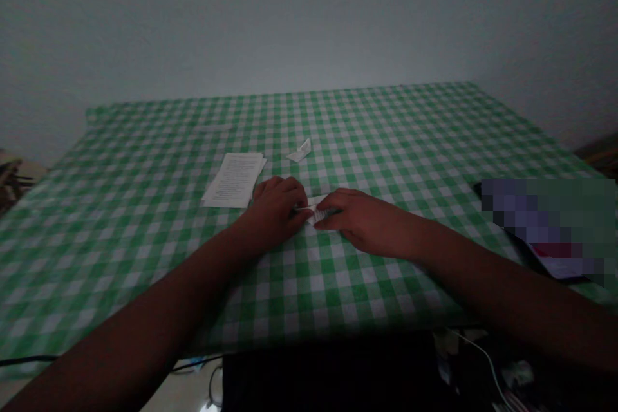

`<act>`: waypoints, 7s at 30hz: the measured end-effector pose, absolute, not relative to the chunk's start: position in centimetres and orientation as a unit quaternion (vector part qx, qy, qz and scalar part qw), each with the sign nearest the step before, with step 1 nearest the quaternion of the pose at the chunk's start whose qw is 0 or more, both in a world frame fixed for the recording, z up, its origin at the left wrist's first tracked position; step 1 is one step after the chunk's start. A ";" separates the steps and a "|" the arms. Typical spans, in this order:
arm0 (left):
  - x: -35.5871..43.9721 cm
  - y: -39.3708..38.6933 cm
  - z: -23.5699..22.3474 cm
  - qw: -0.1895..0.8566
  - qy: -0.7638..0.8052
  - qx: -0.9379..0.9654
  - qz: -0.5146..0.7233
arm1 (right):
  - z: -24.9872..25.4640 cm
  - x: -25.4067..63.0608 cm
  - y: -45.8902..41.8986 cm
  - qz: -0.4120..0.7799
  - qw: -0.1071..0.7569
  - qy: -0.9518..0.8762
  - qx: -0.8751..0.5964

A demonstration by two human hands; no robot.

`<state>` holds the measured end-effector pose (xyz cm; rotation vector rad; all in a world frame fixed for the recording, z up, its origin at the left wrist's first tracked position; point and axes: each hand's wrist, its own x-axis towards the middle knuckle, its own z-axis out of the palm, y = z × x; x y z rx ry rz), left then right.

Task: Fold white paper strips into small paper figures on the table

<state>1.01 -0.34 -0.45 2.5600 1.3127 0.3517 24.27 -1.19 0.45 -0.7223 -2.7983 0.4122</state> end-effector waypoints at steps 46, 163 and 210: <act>1.2 -0.3 -1.2 0.142 0.506 0.837 0.154 | 0.7 24.2 -1.9 0.152 0.099 -0.951 -0.251; 0.1 -0.8 0.6 0.186 0.428 0.878 0.109 | -0.6 22.8 -1.7 0.117 0.173 -0.933 -0.292; 0.1 -0.9 0.2 0.171 0.479 0.853 0.114 | 0.6 23.9 -2.9 0.075 0.085 -0.929 -0.352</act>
